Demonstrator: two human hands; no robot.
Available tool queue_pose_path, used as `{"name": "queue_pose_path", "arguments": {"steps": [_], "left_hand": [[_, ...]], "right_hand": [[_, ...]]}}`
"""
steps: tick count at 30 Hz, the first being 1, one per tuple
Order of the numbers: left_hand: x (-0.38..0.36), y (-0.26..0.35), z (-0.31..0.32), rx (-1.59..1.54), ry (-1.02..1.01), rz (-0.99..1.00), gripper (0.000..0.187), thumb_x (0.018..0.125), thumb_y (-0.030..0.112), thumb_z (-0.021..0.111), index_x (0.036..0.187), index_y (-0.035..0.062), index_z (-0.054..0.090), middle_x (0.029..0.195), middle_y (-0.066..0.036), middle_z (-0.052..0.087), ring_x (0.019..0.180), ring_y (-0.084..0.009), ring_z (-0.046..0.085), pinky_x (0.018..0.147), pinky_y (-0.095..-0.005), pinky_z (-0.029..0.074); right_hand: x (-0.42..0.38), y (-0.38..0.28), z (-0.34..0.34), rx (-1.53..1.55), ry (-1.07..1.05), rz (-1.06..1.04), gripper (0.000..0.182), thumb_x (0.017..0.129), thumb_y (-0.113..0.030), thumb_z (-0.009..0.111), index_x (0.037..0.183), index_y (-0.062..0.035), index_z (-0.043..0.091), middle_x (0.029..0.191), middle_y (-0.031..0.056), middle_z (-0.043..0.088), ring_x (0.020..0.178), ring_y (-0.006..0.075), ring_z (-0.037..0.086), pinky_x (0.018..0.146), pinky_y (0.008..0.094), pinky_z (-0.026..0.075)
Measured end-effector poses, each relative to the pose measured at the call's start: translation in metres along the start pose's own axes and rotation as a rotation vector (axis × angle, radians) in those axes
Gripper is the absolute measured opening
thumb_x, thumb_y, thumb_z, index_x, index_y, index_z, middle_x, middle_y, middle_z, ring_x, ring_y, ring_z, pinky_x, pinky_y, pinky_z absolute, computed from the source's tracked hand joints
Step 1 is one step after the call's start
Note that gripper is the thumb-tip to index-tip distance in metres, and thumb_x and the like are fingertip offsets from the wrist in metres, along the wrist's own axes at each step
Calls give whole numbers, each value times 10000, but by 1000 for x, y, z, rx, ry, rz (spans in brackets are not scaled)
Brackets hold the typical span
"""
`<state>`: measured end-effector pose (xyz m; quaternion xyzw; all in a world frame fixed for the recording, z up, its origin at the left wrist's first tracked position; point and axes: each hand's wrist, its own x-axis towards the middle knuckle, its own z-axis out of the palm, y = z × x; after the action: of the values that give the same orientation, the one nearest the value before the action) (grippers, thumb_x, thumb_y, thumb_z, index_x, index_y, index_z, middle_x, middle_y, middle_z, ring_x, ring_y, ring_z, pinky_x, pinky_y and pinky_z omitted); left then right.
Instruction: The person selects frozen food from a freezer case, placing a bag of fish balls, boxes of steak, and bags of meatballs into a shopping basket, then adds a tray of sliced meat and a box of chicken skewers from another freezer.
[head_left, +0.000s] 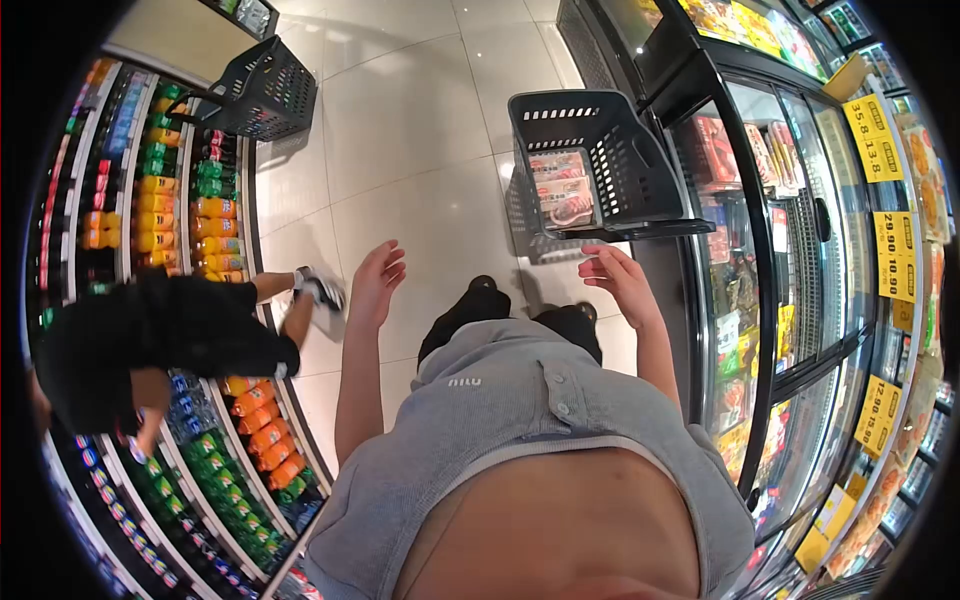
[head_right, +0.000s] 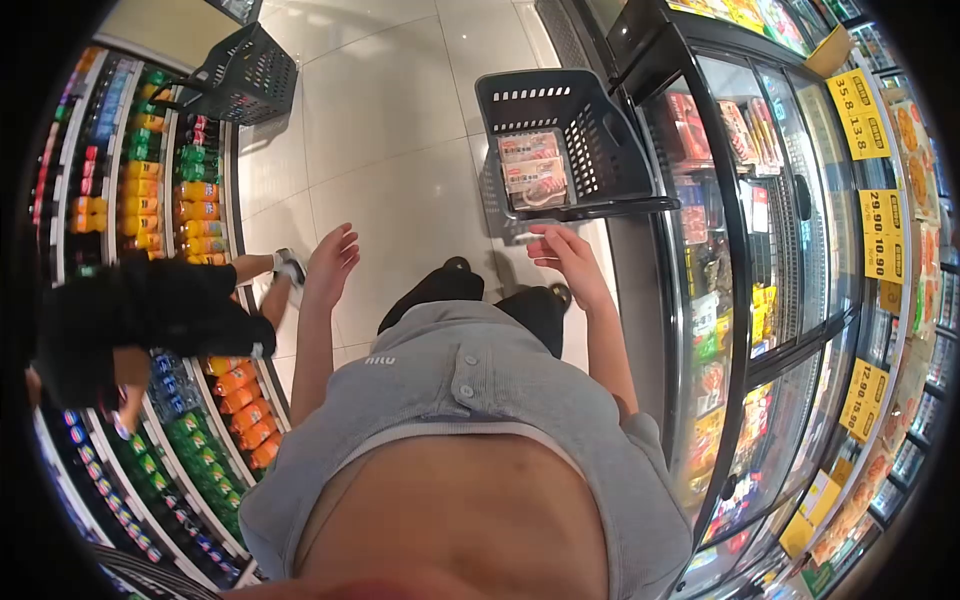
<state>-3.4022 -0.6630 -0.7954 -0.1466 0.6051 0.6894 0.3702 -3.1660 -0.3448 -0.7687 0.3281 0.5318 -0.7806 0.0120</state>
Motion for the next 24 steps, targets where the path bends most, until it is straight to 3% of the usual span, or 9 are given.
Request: {"name": "queue_pose_path", "arguments": {"steps": [3, 9, 13, 16, 19, 22, 24], "left_hand": [[39, 28, -7, 6, -60, -19, 310, 925, 267, 539, 1143, 47, 556, 1002, -46, 589, 866, -115, 543, 788, -267, 458], [149, 79, 79, 101, -334, -23, 307, 924, 262, 534, 1118, 26, 562, 987, -59, 600, 854, -125, 554, 792, -270, 461], [216, 89, 109, 173, -465, -175, 308, 928, 271, 516, 1109, 27, 567, 995, -72, 611, 863, -137, 575, 796, -273, 464], [254, 75, 70, 333, -311, -204, 302, 916, 286, 531, 1099, 50, 578, 976, -67, 620, 831, -143, 589, 766, -271, 477], [280, 44, -18, 499, -16, -297, 341, 899, 329, 545, 1136, 85, 572, 996, -55, 629, 870, -153, 600, 767, -293, 480], [262, 27, -111, 606, 303, -490, 326, 854, 296, 589, 1094, 77, 570, 923, -51, 635, 772, -151, 610, 677, -296, 475], [241, 22, -155, 641, 446, -612, 316, 842, 263, 580, 1095, 77, 557, 936, -63, 636, 780, -175, 613, 691, -337, 471]], "right_hand": [[12, -3, 21, -13, 54, 33, 342, 979, -291, 437, 1151, -33, 581, 922, 50, 635, 873, 119, 601, 814, 261, 478], [27, -35, 9, -43, 158, 78, 402, 980, -314, 428, 1220, -12, 543, 947, 51, 632, 903, 126, 595, 842, 276, 474], [64, -61, -12, 87, 104, 178, 434, 978, -323, 429, 1239, 11, 527, 964, 56, 630, 917, 125, 592, 847, 274, 474], [107, -77, -17, 64, 132, 174, 440, 976, -326, 433, 1233, 17, 532, 958, 57, 633, 889, 130, 598, 846, 274, 474], [150, -92, -25, 19, 169, 181, 425, 973, -322, 442, 1190, 20, 569, 940, 52, 641, 860, 119, 595, 839, 265, 466], [178, -99, -26, -96, 198, 174, 410, 967, -321, 464, 1154, 18, 598, 908, 38, 640, 845, 104, 583, 836, 254, 451], [184, -106, -24, -94, 217, 181, 406, 970, -314, 465, 1206, 0, 567, 937, 38, 634, 888, 114, 579, 850, 264, 450]]}}
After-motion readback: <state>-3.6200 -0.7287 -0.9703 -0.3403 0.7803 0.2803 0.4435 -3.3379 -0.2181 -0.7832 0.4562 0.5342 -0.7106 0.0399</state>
